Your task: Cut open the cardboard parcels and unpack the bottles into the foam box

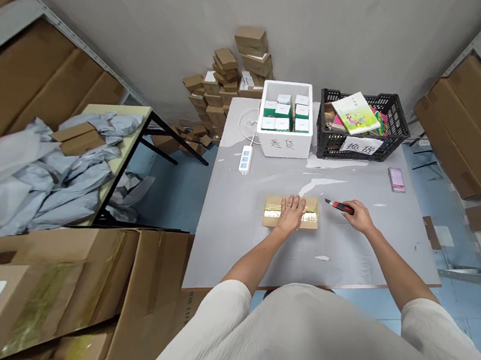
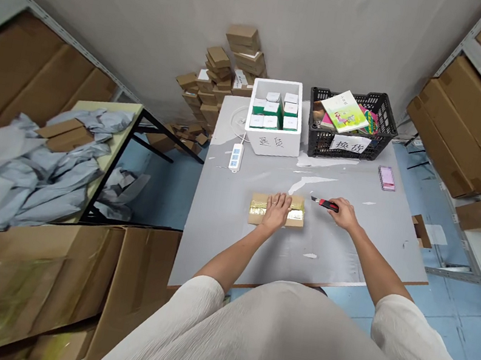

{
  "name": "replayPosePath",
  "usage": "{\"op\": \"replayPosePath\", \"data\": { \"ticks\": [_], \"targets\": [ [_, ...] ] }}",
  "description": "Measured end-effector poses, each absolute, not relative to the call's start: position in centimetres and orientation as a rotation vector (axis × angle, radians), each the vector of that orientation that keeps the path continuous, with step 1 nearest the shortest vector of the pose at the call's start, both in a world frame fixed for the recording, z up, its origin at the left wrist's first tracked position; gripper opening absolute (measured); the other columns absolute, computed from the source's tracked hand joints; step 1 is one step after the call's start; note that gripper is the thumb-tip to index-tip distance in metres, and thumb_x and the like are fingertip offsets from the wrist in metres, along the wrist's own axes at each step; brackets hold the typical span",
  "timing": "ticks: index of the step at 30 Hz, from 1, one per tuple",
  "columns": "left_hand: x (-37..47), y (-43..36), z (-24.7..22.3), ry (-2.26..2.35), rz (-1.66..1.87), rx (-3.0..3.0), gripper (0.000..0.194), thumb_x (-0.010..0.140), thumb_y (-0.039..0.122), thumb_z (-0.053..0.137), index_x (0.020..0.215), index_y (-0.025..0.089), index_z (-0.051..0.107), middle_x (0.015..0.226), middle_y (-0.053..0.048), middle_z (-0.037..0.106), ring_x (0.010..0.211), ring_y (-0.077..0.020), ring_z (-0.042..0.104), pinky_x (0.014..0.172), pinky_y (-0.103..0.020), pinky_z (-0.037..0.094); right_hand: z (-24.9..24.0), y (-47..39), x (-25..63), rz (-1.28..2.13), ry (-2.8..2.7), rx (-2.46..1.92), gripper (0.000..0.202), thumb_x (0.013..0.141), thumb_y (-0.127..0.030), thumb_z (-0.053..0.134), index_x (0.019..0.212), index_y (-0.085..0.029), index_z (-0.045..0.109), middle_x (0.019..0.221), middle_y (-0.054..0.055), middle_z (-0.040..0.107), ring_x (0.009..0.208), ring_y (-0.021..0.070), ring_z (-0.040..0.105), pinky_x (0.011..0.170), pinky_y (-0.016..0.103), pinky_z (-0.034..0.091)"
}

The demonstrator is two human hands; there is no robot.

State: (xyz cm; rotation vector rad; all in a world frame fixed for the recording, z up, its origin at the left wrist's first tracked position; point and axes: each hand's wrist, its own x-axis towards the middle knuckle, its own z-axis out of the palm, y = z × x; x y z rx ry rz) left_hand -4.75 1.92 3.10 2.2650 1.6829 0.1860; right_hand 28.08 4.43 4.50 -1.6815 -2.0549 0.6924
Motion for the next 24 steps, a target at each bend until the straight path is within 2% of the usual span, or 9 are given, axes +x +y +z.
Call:
{"op": "replayPosePath", "data": {
  "ticks": [4,10,18,21,24],
  "targets": [
    [-4.7,1.9,3.1,1.688,0.218,2.267,0.055,0.11,0.032,0.034,0.163,0.021,0.043,0.172,-0.017,0.041,0.165,-0.0339,0.026,0.135,-0.061,0.01,3.2,4.6,28.4,0.721,-1.979,-1.772,0.042,0.089,-0.038,0.068,0.13,-0.025,0.072,0.121,0.012,0.071,0.114,0.0328,0.064,0.102,0.048,0.052],
    [-4.6,2.0,3.7,1.721,0.263,2.241,0.056,0.11,0.031,0.029,0.162,0.019,0.046,0.168,-0.017,0.048,0.162,-0.0313,0.033,0.133,-0.055,0.021,0.4,2.9,28.4,0.734,-1.919,-1.997,0.041,0.087,-0.034,0.067,0.126,-0.023,0.073,0.121,0.013,0.069,0.115,0.0322,0.065,0.1,0.044,0.053],
    [-4.5,0.9,3.4,1.694,0.284,2.186,0.067,0.103,0.035,0.046,0.166,0.015,0.039,0.176,-0.018,0.035,0.167,-0.0349,0.021,0.136,-0.058,0.014,-2.8,1.5,28.7,0.797,-1.841,-2.42,0.036,0.084,-0.037,0.073,0.117,-0.024,0.075,0.123,0.015,0.071,0.111,0.0335,0.07,0.082,0.038,0.055],
    [-5.1,0.6,3.8,1.672,0.311,2.152,0.067,0.1,0.034,0.05,0.164,0.016,0.042,0.177,-0.016,0.033,0.168,-0.0338,0.021,0.137,-0.058,0.014,-4.2,1.1,28.3,0.836,-1.807,-2.538,0.036,0.084,-0.037,0.074,0.117,-0.023,0.072,0.123,0.016,0.071,0.11,0.0325,0.07,0.082,0.038,0.055],
    [-6.5,0.3,4.2,1.703,0.358,2.127,0.059,0.103,0.03,0.046,0.161,0.019,0.047,0.176,-0.014,0.035,0.167,-0.0317,0.023,0.137,-0.059,0.014,-5.5,0.6,27.8,0.868,-1.792,-2.61,0.041,0.087,-0.04,0.073,0.123,-0.021,0.069,0.127,0.017,0.068,0.114,0.0322,0.068,0.086,0.039,0.055]
  ]
}}
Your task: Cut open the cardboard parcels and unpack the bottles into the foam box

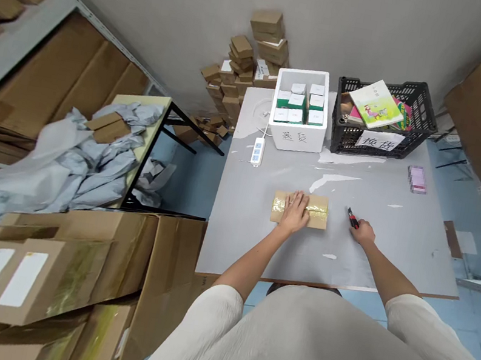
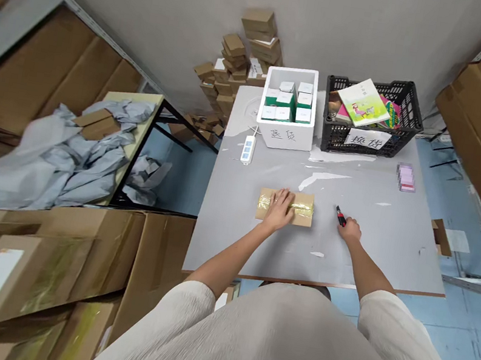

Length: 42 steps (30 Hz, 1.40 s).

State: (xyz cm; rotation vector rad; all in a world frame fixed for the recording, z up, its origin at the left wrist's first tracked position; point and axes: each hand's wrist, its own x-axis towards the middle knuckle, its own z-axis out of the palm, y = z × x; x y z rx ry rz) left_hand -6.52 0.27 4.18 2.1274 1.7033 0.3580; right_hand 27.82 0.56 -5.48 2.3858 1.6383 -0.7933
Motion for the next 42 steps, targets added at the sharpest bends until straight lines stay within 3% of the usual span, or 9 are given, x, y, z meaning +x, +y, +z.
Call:
{"op": "replayPosePath", "data": {
  "ticks": [10,15,18,21,23,27,34,38,42],
  "targets": [
    [-12.7,-0.9,4.3,1.929,0.478,1.917,0.06,0.103,0.029,0.046,0.162,0.02,0.043,0.174,-0.016,0.037,0.163,-0.0317,0.031,0.133,-0.056,0.026,-5.0,0.2,26.0,-0.799,1.748,2.51,0.052,0.093,-0.047,0.066,0.136,-0.019,0.062,0.139,0.022,0.059,0.133,0.0399,0.057,0.109,0.054,0.049],
    [-13.9,-0.5,4.0,1.943,0.485,1.803,0.067,0.1,0.035,0.053,0.164,0.02,0.04,0.174,-0.017,0.035,0.157,-0.0391,0.038,0.126,-0.058,0.038,-0.3,2.4,21.7,-1.299,2.369,2.361,0.061,0.097,-0.057,0.06,0.148,-0.023,0.058,0.15,0.017,0.056,0.122,0.0302,0.065,0.108,0.047,0.054],
    [-13.7,-0.3,3.5,1.927,0.505,1.729,0.077,0.096,0.036,0.061,0.166,0.019,0.035,0.174,-0.02,0.033,0.155,-0.0414,0.042,0.125,-0.059,0.039,1.9,3.5,19.0,-1.494,2.496,2.106,0.077,0.091,-0.054,0.069,0.161,-0.029,0.047,0.169,0.014,0.042,0.13,0.031,0.063,0.104,0.047,0.058],
    [-12.9,-0.5,3.0,1.876,0.556,1.705,0.087,0.091,0.032,0.066,0.169,0.018,0.028,0.173,-0.021,0.034,0.158,-0.0407,0.038,0.128,-0.059,0.034,2.6,3.9,18.0,-1.513,2.526,1.962,0.084,0.085,-0.047,0.076,0.163,-0.029,0.049,0.172,0.013,0.038,0.146,0.0349,0.053,0.109,0.05,0.056],
    [-12.2,-0.9,2.7,1.822,0.585,1.703,0.093,0.089,0.031,0.069,0.17,0.017,0.024,0.172,-0.022,0.036,0.161,-0.04,0.035,0.131,-0.06,0.03,2.8,3.9,18.4,-1.465,2.533,1.983,0.081,0.084,-0.044,0.078,0.159,-0.027,0.054,0.169,0.015,0.043,0.148,0.0364,0.051,0.112,0.052,0.055],
    [-11.9,-1.8,2.4,1.683,0.672,1.693,0.099,0.088,0.03,0.072,0.171,0.022,0.02,0.173,-0.019,0.036,0.162,-0.0381,0.034,0.133,-0.06,0.029,3.4,3.5,20.4,-1.374,2.536,1.969,0.073,0.086,-0.041,0.076,0.156,-0.025,0.059,0.164,0.015,0.049,0.132,0.0336,0.064,0.108,0.051,0.059],
    [-13.8,-2.5,1.9,1.527,0.825,1.495,0.099,0.083,0.03,0.078,0.166,0.024,0.024,0.168,-0.02,0.035,0.141,-0.0336,0.057,0.112,-0.05,0.057,5.8,3.0,21.5,-1.193,2.569,1.899,0.055,0.102,-0.054,0.054,0.15,-0.028,0.064,0.161,0.009,0.058,0.149,0.0335,0.053,0.113,0.049,0.054],
    [-14.0,-2.5,1.8,1.531,0.812,1.494,0.091,0.083,0.029,0.079,0.16,0.024,0.031,0.161,-0.019,0.04,0.135,-0.0311,0.061,0.106,-0.047,0.06,7.1,4.4,20.4,-1.168,2.428,2.095,0.054,0.108,-0.063,0.036,0.129,-0.028,0.071,0.129,0.009,0.077,0.121,0.0312,0.07,0.103,0.046,0.055],
    [-14.3,-2.1,2.9,1.541,0.628,1.696,0.087,0.083,0.029,0.078,0.16,0.027,0.037,0.17,-0.017,0.032,0.131,-0.0347,0.064,0.103,-0.051,0.06,7.1,6.9,18.6,-1.002,2.163,2.437,0.051,0.105,-0.067,0.041,0.125,-0.025,0.06,0.098,0.009,0.077,0.099,0.033,0.071,0.089,0.044,0.055]
  ]
}}
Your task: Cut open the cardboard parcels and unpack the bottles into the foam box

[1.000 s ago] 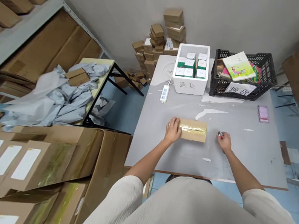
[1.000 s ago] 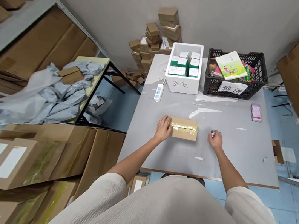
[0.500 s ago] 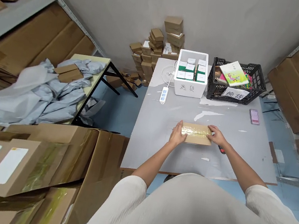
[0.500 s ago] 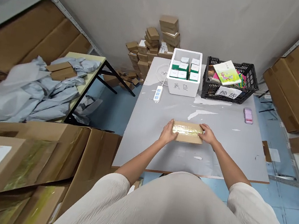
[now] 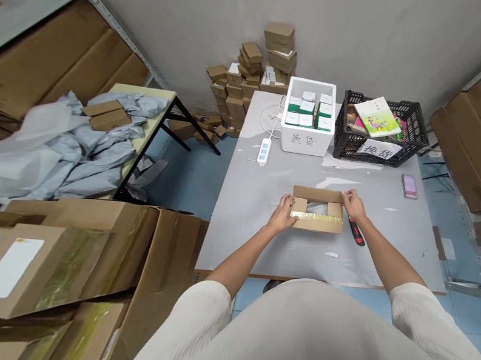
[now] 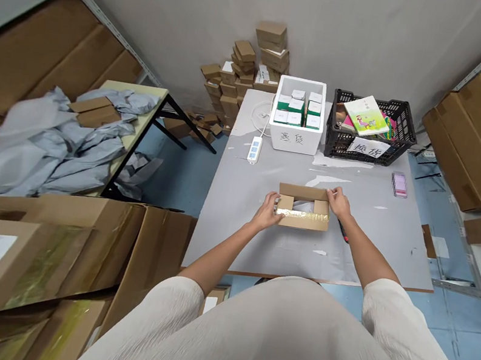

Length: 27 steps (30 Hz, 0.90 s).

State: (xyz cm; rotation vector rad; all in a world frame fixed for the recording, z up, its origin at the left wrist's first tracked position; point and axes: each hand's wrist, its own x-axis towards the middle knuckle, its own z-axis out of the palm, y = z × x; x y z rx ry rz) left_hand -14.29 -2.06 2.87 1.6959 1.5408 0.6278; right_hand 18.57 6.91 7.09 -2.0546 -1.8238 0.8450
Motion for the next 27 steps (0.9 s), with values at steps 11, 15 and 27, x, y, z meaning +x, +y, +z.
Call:
{"op": "replayPosePath", "data": {
  "ticks": [11,15,27],
  "targets": [
    [-15.2,1.0,4.3,1.431,0.209,1.951,0.11,0.084,0.04,0.075,0.175,0.028,0.015,0.183,-0.01,0.015,0.161,-0.0393,0.036,0.126,-0.05,0.039,3.3,7.7,18.5,0.814,-1.968,-1.97,0.048,0.101,-0.047,0.053,0.14,-0.023,0.069,0.138,0.016,0.063,0.131,0.0365,0.06,0.115,0.048,0.048],
    [-15.3,1.8,3.9,1.47,0.28,1.832,0.098,0.091,0.043,0.065,0.175,0.022,0.019,0.175,-0.013,0.038,0.151,-0.0363,0.052,0.122,-0.048,0.044,3.4,8.0,19.0,1.019,-2.03,-1.943,0.056,0.092,-0.044,0.067,0.142,-0.021,0.067,0.129,0.015,0.069,0.123,0.0352,0.064,0.112,0.045,0.051],
    [-15.1,3.4,3.5,1.537,0.33,1.735,0.085,0.092,0.029,0.064,0.171,0.025,0.033,0.164,-0.01,0.055,0.122,-0.0296,0.072,0.114,-0.044,0.054,5.2,6.8,19.9,1.548,-1.785,-1.704,0.095,0.075,-0.024,0.075,0.164,-0.022,0.043,0.144,0.012,0.07,0.118,0.0313,0.07,0.106,0.043,0.058]
  ]
}}
